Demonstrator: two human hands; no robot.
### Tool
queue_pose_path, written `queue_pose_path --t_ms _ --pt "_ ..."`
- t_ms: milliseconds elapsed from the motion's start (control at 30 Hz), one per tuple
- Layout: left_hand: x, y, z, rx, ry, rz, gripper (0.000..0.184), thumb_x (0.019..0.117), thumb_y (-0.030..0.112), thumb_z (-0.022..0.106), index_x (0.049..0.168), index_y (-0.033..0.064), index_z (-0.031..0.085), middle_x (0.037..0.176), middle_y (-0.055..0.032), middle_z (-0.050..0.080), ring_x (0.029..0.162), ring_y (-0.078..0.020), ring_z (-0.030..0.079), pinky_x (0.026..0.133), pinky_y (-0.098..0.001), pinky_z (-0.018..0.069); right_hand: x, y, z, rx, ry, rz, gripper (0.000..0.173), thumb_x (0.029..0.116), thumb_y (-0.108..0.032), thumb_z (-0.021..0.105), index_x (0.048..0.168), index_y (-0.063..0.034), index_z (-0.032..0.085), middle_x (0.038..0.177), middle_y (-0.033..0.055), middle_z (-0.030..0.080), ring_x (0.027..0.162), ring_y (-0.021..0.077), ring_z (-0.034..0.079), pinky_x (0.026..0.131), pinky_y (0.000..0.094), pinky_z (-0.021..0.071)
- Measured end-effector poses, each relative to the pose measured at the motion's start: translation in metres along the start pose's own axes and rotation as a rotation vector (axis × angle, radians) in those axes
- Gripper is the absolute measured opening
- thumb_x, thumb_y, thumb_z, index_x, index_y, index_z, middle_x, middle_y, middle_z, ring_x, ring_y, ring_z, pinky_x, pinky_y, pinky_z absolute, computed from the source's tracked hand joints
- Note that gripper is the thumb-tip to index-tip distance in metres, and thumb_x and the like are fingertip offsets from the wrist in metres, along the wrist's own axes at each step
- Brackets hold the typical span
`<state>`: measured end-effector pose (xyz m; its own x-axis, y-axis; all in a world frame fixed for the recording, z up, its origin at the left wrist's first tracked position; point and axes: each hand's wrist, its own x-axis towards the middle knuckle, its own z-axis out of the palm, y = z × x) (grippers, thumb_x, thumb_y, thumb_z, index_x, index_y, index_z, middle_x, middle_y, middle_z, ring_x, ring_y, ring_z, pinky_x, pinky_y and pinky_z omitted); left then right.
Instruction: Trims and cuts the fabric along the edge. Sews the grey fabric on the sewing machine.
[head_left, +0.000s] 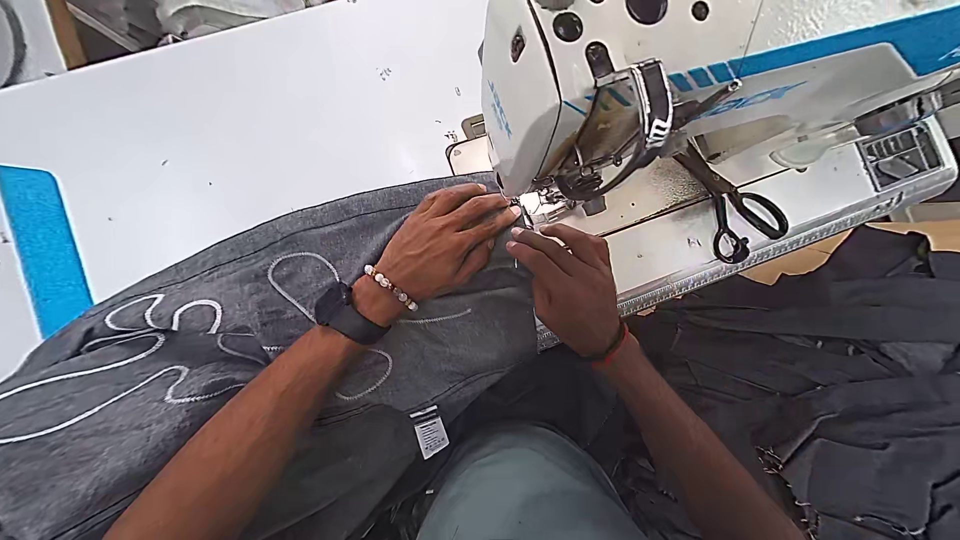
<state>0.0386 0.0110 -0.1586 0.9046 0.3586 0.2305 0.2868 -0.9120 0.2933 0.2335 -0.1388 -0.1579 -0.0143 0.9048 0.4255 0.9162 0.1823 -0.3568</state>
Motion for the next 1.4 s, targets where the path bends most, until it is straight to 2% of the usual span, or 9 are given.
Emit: queue_pose_path --t_ms 200,433,567,633,667,733,900,1100,1400 --pt "0.008 -0.018 -0.005 0.061 -0.016 0.088 0.044 0.1043 0.033 0.041 0.144 0.0379 0.060 0.146 0.0039 0.059 0.137 -0.0252 0.048 0.114 -0.0458 0.0320 -0.009 -0.007 0.012 -0.162 0.079 0.102 0.029 0.0980 -0.014 0.056 0.115 -0.0234 0.078 0.129 -0.0085 0.072 0.115 0.0173 0.064 0.096 0.0421 0.0443" --pt "0.003 0.049 0.012 0.139 0.005 -0.263 0.071 0.0936 0.070 0.050 0.150 0.0269 0.055 0.155 -0.0057 0.049 0.146 -0.0297 0.039 0.122 -0.0522 0.0252 0.012 0.000 0.000 -0.047 -0.010 0.453 0.031 0.0976 -0.040 0.063 0.098 -0.0111 0.074 0.102 0.0122 0.065 0.100 0.0329 0.061 0.082 0.0492 0.0500" --pt "-0.003 0.046 0.012 0.081 0.069 -0.235 0.064 0.0941 0.063 0.057 0.141 0.0198 0.064 0.152 -0.0032 0.055 0.145 -0.0280 0.043 0.121 -0.0496 0.0301 0.045 -0.020 -0.013 0.022 -0.165 0.466 0.022 0.0863 -0.026 0.071 0.077 -0.0068 0.065 0.096 0.0166 0.064 0.096 0.0375 0.063 0.074 0.0528 0.0515" --pt "-0.004 0.041 0.010 0.080 0.050 -0.194 0.051 0.1021 0.051 0.050 0.142 0.0222 0.063 0.153 -0.0018 0.053 0.146 -0.0264 0.042 0.122 -0.0484 0.0299 0.037 -0.027 -0.015 0.149 -0.126 0.556 0.020 0.0884 -0.025 0.072 0.093 -0.0057 0.070 0.096 0.0115 0.069 0.087 0.0286 0.067 0.068 0.0479 0.0548" --pt "-0.003 0.040 0.010 0.091 0.044 -0.190 0.049 0.1044 0.049 0.047 0.143 0.0234 0.063 0.154 -0.0012 0.053 0.146 -0.0256 0.042 0.122 -0.0481 0.0297 0.025 -0.031 -0.017 0.255 -0.136 0.621 0.030 0.0930 -0.026 0.069 0.115 -0.0062 0.069 0.095 0.0077 0.071 0.079 0.0227 0.068 0.064 0.0448 0.0570" --pt "-0.002 0.043 0.011 0.117 0.053 -0.199 0.045 0.1055 0.045 0.047 0.141 0.0243 0.064 0.152 -0.0008 0.054 0.145 -0.0247 0.043 0.120 -0.0473 0.0305 -0.005 -0.045 -0.020 0.461 -0.167 0.732 0.045 0.0994 -0.029 0.060 0.140 -0.0100 0.056 0.075 0.0004 0.065 0.058 0.0140 0.060 0.053 0.0368 0.0527" --pt "0.003 0.047 0.011 0.207 0.093 -0.191 0.035 0.1040 0.040 0.053 0.129 0.0248 0.073 0.140 -0.0020 0.062 0.137 -0.0268 0.048 0.115 -0.0473 0.0318 -0.025 -0.046 -0.026 0.569 -0.041 0.767 0.041 0.0972 -0.019 0.058 0.137 -0.0141 0.067 0.057 -0.0074 0.054 0.044 0.0029 0.043 0.043 0.0233 0.0393" --pt "0.000 0.055 0.014 0.253 0.092 -0.237 0.039 0.1036 0.038 0.051 0.134 0.0231 0.069 0.144 -0.0026 0.059 0.138 -0.0275 0.046 0.113 -0.0483 0.0313 -0.016 -0.044 -0.023 0.399 -0.094 0.828 0.040 0.0861 -0.028 0.065 0.124 -0.0234 0.074 0.063 -0.0094 0.056 0.053 0.0056 0.049 0.050 0.0307 0.0422" --pt "-0.003 0.053 0.012 0.262 0.062 -0.238 0.037 0.1037 0.038 0.051 0.134 0.0258 0.069 0.145 -0.0023 0.059 0.137 -0.0282 0.045 0.112 -0.0491 0.0313 -0.032 -0.060 -0.030 0.456 -0.004 0.749 0.037 0.0924 -0.020 0.059 0.124 -0.0089 0.075 0.055 -0.0087 0.052 0.045 0.0008 0.040 0.042 0.0215 0.0349"
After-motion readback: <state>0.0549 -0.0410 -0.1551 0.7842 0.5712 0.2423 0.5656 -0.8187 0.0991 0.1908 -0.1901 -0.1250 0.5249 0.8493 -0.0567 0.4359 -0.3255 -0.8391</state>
